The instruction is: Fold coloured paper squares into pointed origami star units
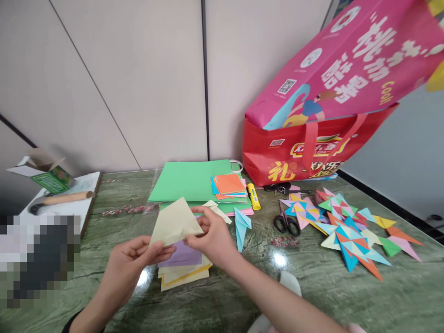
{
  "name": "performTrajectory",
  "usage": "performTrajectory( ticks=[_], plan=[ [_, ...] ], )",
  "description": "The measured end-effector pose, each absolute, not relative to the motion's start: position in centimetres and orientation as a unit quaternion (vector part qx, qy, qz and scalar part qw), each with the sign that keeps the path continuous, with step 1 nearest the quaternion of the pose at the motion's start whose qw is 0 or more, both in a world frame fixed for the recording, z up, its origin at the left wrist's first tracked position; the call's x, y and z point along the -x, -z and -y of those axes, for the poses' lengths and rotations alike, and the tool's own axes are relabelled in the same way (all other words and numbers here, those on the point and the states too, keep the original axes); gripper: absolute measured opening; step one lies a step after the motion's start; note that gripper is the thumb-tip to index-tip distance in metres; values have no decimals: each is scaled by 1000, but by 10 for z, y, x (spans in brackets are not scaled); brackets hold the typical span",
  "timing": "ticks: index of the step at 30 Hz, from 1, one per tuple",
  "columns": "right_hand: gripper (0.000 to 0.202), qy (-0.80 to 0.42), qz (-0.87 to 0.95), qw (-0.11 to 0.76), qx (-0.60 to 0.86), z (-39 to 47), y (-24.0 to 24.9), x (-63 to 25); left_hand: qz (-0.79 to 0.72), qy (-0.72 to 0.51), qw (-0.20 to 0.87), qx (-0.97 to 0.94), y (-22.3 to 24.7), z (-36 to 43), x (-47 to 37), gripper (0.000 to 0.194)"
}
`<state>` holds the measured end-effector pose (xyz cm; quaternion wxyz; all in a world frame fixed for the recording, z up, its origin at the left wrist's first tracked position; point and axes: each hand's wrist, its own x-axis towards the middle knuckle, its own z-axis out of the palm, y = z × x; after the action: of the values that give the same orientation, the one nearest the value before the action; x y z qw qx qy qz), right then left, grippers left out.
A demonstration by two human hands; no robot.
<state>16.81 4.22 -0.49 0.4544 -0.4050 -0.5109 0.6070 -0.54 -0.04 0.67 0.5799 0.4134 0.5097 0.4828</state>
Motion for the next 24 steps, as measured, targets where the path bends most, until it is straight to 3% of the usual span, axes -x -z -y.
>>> performTrajectory(
  ticks=[14, 19, 24],
  plan=[
    [46, -586, 414, 556, 420, -73, 15, -195, -540, -482, 564, -398, -7, -6, 12, 19],
    [42, -604, 464, 507, 404, -66, 11, -188, -552, -395, 575, -457, -6, -7, 11, 18],
    [45, -600, 594, 386, 372, -55, 9, -185, -554, -312, 596, -492, -3, -7, 9, 21]
  ],
)
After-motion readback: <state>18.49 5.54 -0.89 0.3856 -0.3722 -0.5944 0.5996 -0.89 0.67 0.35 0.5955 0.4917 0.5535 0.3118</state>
